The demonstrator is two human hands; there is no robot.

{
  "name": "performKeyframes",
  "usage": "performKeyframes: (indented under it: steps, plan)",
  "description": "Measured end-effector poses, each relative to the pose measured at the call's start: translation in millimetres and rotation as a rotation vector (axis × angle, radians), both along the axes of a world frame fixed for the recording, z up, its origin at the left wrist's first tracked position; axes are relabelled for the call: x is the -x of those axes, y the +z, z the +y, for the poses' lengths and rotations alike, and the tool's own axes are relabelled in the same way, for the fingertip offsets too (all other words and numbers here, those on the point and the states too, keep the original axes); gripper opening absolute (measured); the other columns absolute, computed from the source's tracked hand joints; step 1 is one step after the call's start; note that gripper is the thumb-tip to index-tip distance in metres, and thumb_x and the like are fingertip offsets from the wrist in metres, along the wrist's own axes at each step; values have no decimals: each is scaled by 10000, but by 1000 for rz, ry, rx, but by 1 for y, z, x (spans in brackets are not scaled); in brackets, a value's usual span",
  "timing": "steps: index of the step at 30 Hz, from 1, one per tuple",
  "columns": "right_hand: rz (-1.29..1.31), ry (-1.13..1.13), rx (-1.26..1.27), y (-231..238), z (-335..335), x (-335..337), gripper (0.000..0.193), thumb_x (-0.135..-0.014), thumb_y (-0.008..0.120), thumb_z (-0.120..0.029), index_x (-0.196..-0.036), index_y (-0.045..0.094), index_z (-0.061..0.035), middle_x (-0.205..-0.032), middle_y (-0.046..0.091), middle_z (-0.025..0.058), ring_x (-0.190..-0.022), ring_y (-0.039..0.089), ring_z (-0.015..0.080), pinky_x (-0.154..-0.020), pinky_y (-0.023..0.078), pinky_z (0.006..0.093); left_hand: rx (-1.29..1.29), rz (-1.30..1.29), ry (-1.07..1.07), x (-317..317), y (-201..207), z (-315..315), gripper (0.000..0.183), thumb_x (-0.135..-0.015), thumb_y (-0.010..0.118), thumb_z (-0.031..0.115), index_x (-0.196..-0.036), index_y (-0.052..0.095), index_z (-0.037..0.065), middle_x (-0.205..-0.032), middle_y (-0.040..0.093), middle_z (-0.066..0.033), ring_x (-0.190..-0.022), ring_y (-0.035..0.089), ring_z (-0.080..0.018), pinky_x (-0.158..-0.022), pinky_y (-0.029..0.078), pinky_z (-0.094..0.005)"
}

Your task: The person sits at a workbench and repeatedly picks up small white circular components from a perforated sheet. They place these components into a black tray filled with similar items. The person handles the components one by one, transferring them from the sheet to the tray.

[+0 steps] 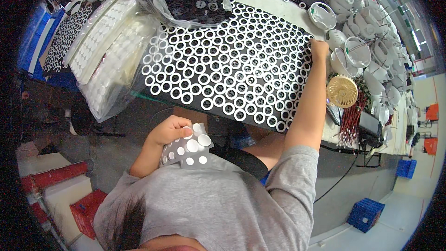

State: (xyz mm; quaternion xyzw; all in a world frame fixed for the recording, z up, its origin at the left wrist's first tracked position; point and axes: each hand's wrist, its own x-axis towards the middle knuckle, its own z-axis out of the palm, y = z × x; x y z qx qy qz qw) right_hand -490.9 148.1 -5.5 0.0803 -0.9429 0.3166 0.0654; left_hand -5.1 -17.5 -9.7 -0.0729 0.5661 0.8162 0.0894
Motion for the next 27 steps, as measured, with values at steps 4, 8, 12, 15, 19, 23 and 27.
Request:
performKeyframes:
  steps: [4, 8, 12, 15, 19, 23, 27]
  plan:
    - [-2, -30, -87, -2, 0, 5, 339, -614, 610, -306, -781, 644, -12, -827, 605, 196, -813, 578, 306, -759, 427, 339, -20, 13, -3, 1, 0, 1, 267, -801, 559, 263, -695, 532, 19, -621, 497, 50, -566, 402, -9, -482, 320, -164]
    - [12, -14, -132, -3, -1, 4, 369, -615, 590, -321, -795, 634, -1, -847, 597, 209, -848, 567, 326, -769, 423, 351, -11, 13, -2, 0, -2, 2, 214, -804, 556, 213, -726, 518, 18, -649, 497, 48, -585, 406, -5, -497, 324, -160]
    - [188, -52, -151, 4, -8, 1, 374, -635, 576, -309, -783, 616, 32, -854, 587, 229, -844, 565, 333, -757, 421, 368, -55, 29, 77, 3, -2, 4, 147, -807, 551, 149, -781, 464, 33, -675, 479, 46, -589, 404, 0, -498, 316, -144]
    - [347, 254, 149, 31, -30, -59, 262, -699, 570, -233, -765, 600, 18, -783, 600, 166, -737, 578, 267, -683, 429, 338, 2, 83, 130, 8, 0, 2, 177, -823, 533, 169, -753, 420, 52, -645, 450, 52, -564, 383, 8, -463, 289, -137]
    - [-47, 816, 353, 89, -49, -214, 183, -741, 575, -115, -895, 544, -21, -785, 579, 76, -723, 546, 132, -651, 412, 252, 92, 115, 164, 14, 9, 0, 217, -829, 528, 198, -711, 419, 51, -591, 409, 62, -538, 334, 15, -438, 250, -150]
    - [-60, 1441, 65, 103, -41, -325, 337, -647, 634, -56, -963, 517, -48, -905, 530, 99, -840, 498, 249, -732, 392, 320, 275, 189, 198, 15, 10, 4, 239, -840, 508, 227, -721, 476, 23, -571, 413, 65, -531, 335, 3, -448, 282, -168]
    - [-68, 1492, -13, 84, -35, -345, 330, -648, 618, -35, -954, 497, -43, -845, 484, 107, -805, 498, 268, -691, 411, 328, 346, 185, 142, 20, 14, 9, 267, -841, 501, 246, -895, 553, -11, -646, 496, 39, -580, 391, -15, -493, 336, -182]
